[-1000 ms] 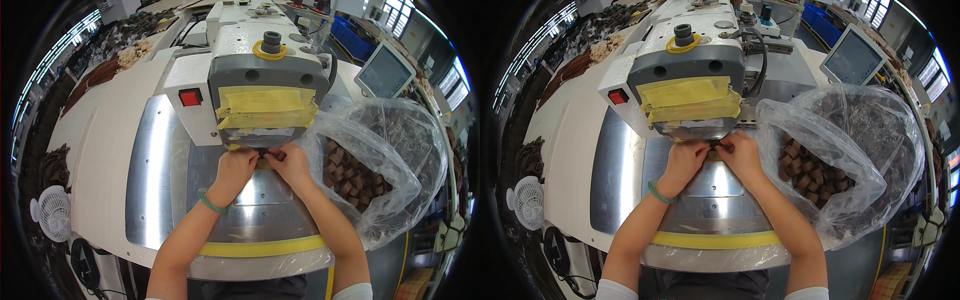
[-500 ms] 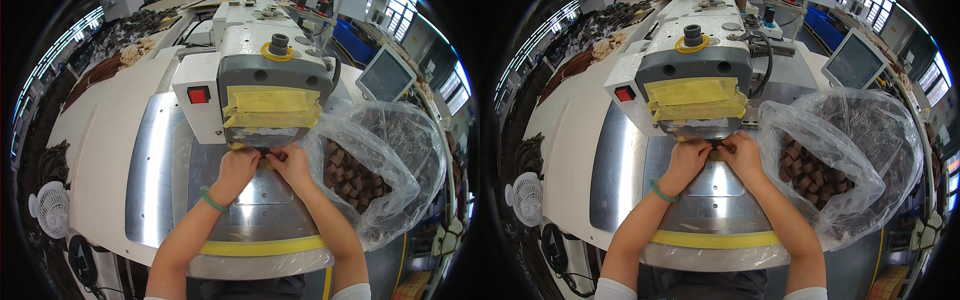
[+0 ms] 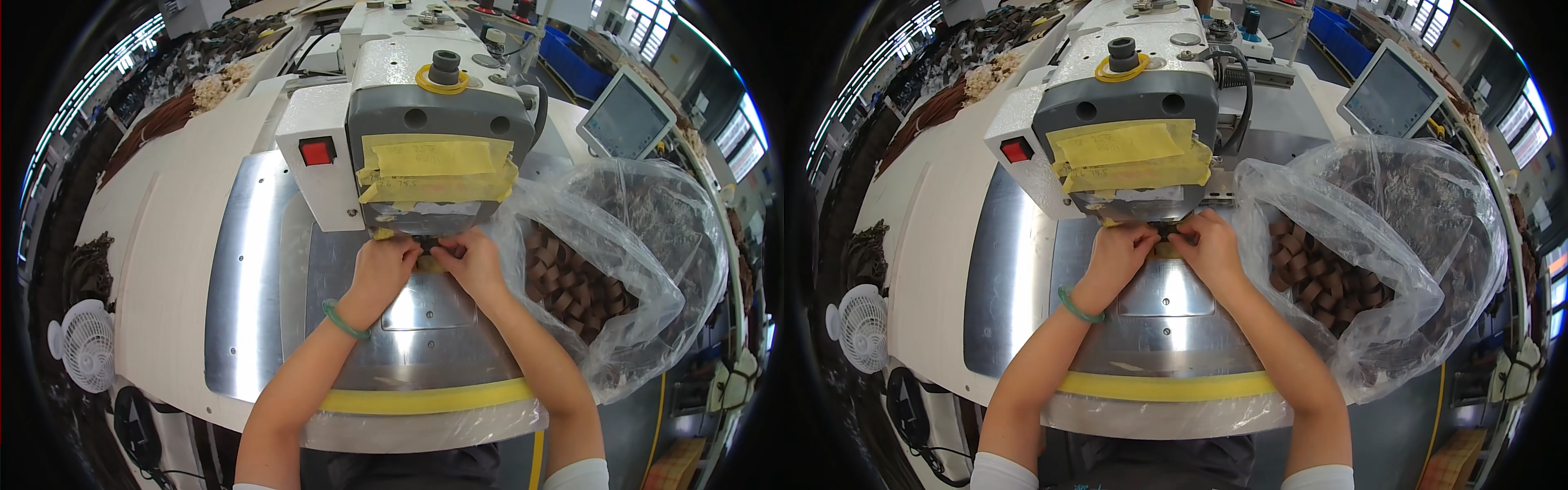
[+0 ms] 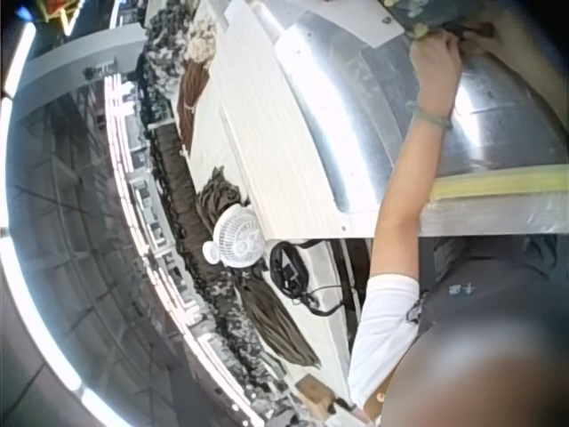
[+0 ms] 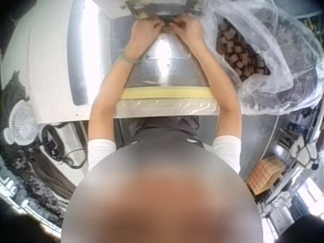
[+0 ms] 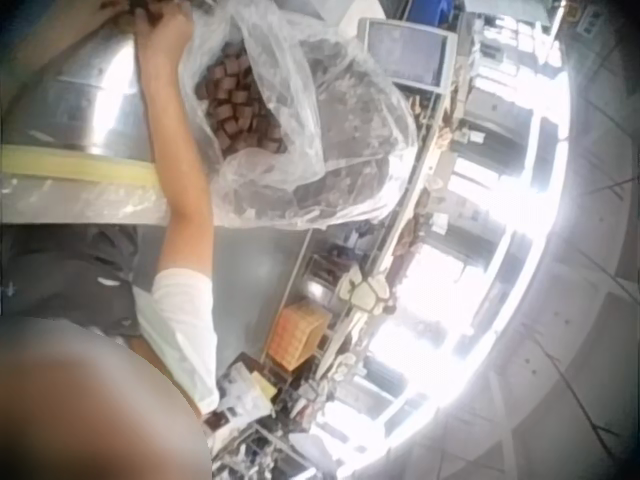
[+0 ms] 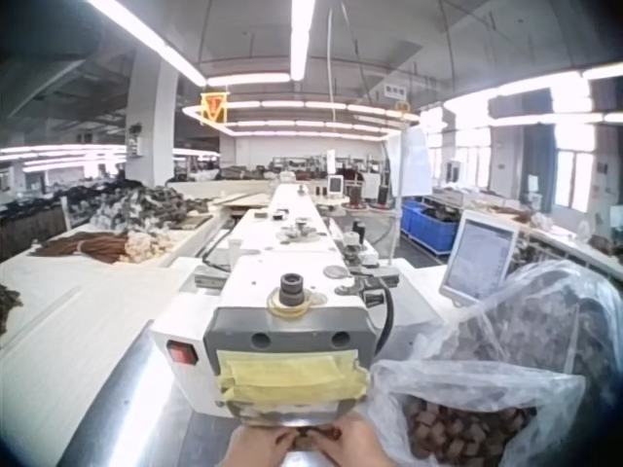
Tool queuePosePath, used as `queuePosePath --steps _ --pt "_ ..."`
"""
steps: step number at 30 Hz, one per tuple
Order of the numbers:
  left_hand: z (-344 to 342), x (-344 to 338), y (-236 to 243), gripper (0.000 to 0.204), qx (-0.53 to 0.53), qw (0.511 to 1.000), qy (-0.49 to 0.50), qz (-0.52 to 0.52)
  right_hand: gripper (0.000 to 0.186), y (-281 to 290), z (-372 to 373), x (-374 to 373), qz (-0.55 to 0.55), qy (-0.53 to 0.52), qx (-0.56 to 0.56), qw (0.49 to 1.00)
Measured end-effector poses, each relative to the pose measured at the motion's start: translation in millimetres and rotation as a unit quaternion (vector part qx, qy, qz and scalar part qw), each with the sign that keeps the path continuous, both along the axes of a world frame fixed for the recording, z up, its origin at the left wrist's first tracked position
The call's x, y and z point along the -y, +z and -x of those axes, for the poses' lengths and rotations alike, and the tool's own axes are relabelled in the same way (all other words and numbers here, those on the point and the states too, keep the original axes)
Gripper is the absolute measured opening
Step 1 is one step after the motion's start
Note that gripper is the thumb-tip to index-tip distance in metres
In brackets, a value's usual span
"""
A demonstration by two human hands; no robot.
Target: The recorder is using an industrial sewing machine to stitch small rectangular leather pieces together.
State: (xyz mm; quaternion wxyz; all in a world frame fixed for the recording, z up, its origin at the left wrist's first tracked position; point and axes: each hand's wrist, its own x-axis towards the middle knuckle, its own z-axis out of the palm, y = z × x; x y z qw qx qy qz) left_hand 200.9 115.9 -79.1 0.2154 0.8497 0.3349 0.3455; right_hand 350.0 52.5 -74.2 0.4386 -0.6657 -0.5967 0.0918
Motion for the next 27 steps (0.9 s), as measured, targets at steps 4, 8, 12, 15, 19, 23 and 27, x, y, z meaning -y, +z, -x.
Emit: queuePosePath --steps 4,8,12,15,19,23,27 --pt "4.3 -1.2 0.3 0.008 -0.009 1.000 0.008 0.019 0.016 0.7 1.2 -2.2 -0.006 0.016 -0.003 1.000" --pt "0.2 -0.9 -0.6 0.008 -0.004 1.000 0.004 0.014 0.016 0.3 0.9 -2.1 -0.009 0.002 -0.016 1.000" --pt "-1.6 -2.0 -1.2 0.008 0.004 0.999 0.001 0.038 0.016 2.0 -0.4 -0.9 0.001 -0.002 -0.004 1.000" --pt "-1.9 -2.0 -1.6 0.009 0.020 1.000 -0.001 0.016 0.016 3.0 -0.3 -1.1 -0.004 0.001 -0.004 1.000" --pt "0.2 -0.1 0.6 0.008 0.009 1.000 0.006 0.024 0.016 1.0 -0.4 0.4 0.005 0.007 -0.015 1.000" --pt "2.6 5.4 4.1 0.012 0.032 0.998 0.018 0.060 0.017 -2.6 0.2 1.9 -0.039 0.016 0.032 0.999" --pt "1.4 -1.3 -2.1 0.017 0.012 0.999 0.014 0.028 0.016 2.1 4.1 2.4 -0.014 0.008 0.011 1.000"
